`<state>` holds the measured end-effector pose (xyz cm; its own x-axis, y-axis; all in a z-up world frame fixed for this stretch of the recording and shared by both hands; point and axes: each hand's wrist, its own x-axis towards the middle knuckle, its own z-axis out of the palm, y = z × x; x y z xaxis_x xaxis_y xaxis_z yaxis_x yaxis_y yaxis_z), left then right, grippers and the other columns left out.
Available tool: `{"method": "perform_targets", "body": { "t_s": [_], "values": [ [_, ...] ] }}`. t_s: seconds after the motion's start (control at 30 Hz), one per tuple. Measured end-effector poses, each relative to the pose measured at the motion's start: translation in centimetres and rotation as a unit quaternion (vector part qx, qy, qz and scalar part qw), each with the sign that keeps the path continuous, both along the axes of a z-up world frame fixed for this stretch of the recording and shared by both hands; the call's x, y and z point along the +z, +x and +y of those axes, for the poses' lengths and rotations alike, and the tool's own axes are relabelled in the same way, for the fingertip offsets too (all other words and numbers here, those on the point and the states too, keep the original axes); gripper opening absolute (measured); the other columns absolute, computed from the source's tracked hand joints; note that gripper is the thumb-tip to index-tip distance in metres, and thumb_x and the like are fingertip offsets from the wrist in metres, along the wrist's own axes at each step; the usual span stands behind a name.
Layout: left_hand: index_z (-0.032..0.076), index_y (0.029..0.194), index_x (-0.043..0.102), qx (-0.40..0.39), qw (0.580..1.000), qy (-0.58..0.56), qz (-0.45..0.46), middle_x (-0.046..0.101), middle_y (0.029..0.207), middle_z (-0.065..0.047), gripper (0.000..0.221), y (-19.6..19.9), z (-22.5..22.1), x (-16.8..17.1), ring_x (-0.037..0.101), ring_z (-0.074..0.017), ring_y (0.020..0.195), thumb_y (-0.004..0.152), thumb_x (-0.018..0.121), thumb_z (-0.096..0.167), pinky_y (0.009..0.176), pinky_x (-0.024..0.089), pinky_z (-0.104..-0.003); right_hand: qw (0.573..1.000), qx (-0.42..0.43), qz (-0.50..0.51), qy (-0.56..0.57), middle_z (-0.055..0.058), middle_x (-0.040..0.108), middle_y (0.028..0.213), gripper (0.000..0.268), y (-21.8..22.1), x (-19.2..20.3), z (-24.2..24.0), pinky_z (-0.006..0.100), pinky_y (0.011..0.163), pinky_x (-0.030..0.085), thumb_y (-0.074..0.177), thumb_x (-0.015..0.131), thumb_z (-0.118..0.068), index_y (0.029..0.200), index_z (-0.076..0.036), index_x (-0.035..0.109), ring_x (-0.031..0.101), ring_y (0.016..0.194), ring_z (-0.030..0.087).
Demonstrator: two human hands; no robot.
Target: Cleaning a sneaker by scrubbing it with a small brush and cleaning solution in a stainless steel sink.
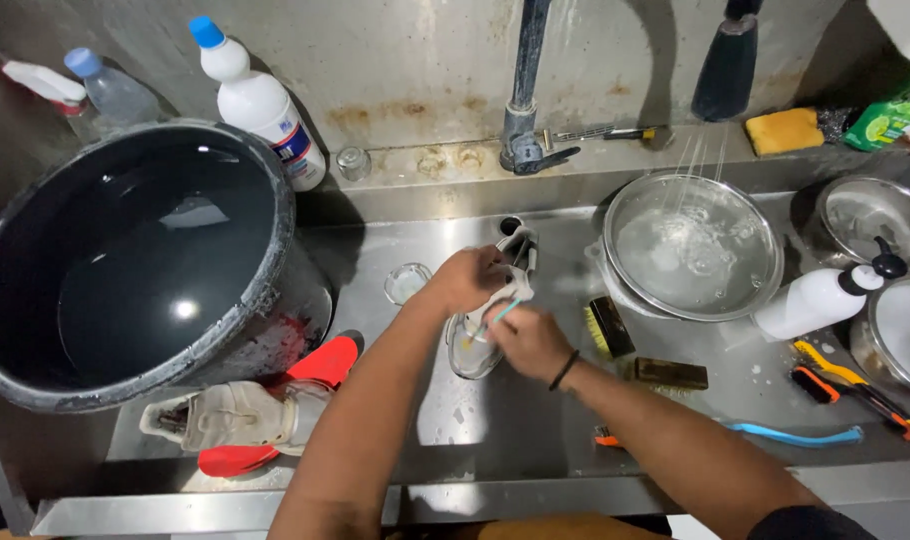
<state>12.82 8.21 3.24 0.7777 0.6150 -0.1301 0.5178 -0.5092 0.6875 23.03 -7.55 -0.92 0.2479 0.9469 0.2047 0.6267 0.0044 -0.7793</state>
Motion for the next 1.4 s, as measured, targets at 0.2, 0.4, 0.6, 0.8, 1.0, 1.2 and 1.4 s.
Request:
{"method": "perform_targets", "body": {
  "t_s": [0.2, 0.4, 0.6, 0.8, 1.0, 1.2, 1.4],
  "values": [
    [0.015, 0.122, 0.066, 0.010, 1.000, -0.013, 0.013, 0.071, 0.094, -0.026, 0.043, 0.0, -0.2, -0.1, 0.069, -0.0488, 0.103, 0.087, 0.065, 0.041, 0.091, 0.055, -0.056, 0.995, 0.091, 0.033, 0.016, 0.009, 0.077, 0.073, 0.008, -1.5, 2.0, 0.3, 0.041, 0.065, 0.061, 0.087, 0.068, -0.013, 0.087, -0.013, 0.076, 0.074, 0.074, 0.032],
    [0.018, 0.122, 0.067, 0.045, 0.998, -0.036, 0.022, 0.073, 0.094, -0.022, 0.043, -0.6, -0.6, 0.2, 0.071, -0.0447, 0.101, 0.087, 0.065, 0.043, 0.089, 0.056, -0.052, 0.991, 0.126, 0.045, 0.009, 0.010, 0.076, 0.072, 0.012, -1.5, 2.7, 0.5, 0.041, 0.065, 0.060, 0.089, 0.065, -0.011, 0.084, -0.011, 0.076, 0.073, 0.071, 0.030],
    [0.012, 0.119, 0.068, 0.058, 0.996, -0.065, -0.017, 0.073, 0.098, -0.028, 0.040, -2.1, -2.2, 2.2, 0.069, -0.0486, 0.105, 0.087, 0.065, 0.035, 0.089, 0.055, -0.055, 0.985, 0.156, -0.011, 0.073, 0.010, 0.073, 0.070, 0.011, -1.1, 2.9, 0.7, 0.038, 0.061, 0.060, 0.091, 0.065, -0.013, 0.085, -0.012, 0.074, 0.073, 0.068, 0.031],
    [0.020, 0.124, 0.066, 0.114, 0.992, -0.057, -0.021, 0.070, 0.110, -0.022, 0.038, -3.1, -3.4, -1.1, 0.069, -0.0465, 0.107, 0.088, 0.065, 0.034, 0.089, 0.057, -0.054, 0.991, 0.112, 0.028, 0.061, 0.022, 0.076, 0.076, 0.009, 1.5, 4.8, -2.2, 0.044, 0.063, 0.061, 0.085, 0.072, -0.003, 0.092, -0.003, 0.078, 0.076, 0.075, 0.036],
    [0.024, 0.146, 0.054, 0.160, 0.976, -0.144, 0.017, 0.065, 0.117, -0.037, 0.043, -6.6, -11.7, 4.8, 0.064, -0.0526, 0.116, 0.103, 0.047, 0.031, 0.097, 0.054, -0.056, 0.958, -0.039, 0.283, -0.015, 0.027, 0.073, 0.086, 0.017, 8.1, 10.9, -1.0, 0.041, 0.066, 0.064, 0.098, 0.061, 0.000, 0.111, 0.009, 0.067, 0.075, 0.072, 0.032],
    [0.011, 0.135, 0.066, 0.274, 0.951, -0.137, 0.043, 0.071, 0.105, -0.035, 0.041, -9.3, -15.0, 6.6, 0.072, -0.0468, 0.103, 0.100, 0.055, 0.029, 0.085, 0.062, -0.050, 0.949, 0.038, 0.307, -0.055, 0.034, 0.072, 0.098, 0.027, 3.2, 6.6, 6.9, 0.046, 0.077, 0.064, 0.098, 0.059, -0.006, 0.117, 0.011, 0.066, 0.077, 0.084, 0.038],
    [0.012, 0.123, 0.066, 0.340, 0.939, -0.015, -0.052, 0.074, 0.076, -0.018, 0.035, -12.6, -15.2, 0.7, 0.066, -0.0501, 0.081, 0.094, 0.050, 0.025, 0.072, 0.048, -0.054, 0.986, 0.150, -0.057, -0.042, -0.007, 0.080, 0.108, 0.023, -3.1, -1.3, 15.6, 0.025, 0.096, 0.051, 0.088, 0.065, -0.028, 0.086, -0.013, 0.082, 0.070, 0.108, 0.008]
  ]
}}
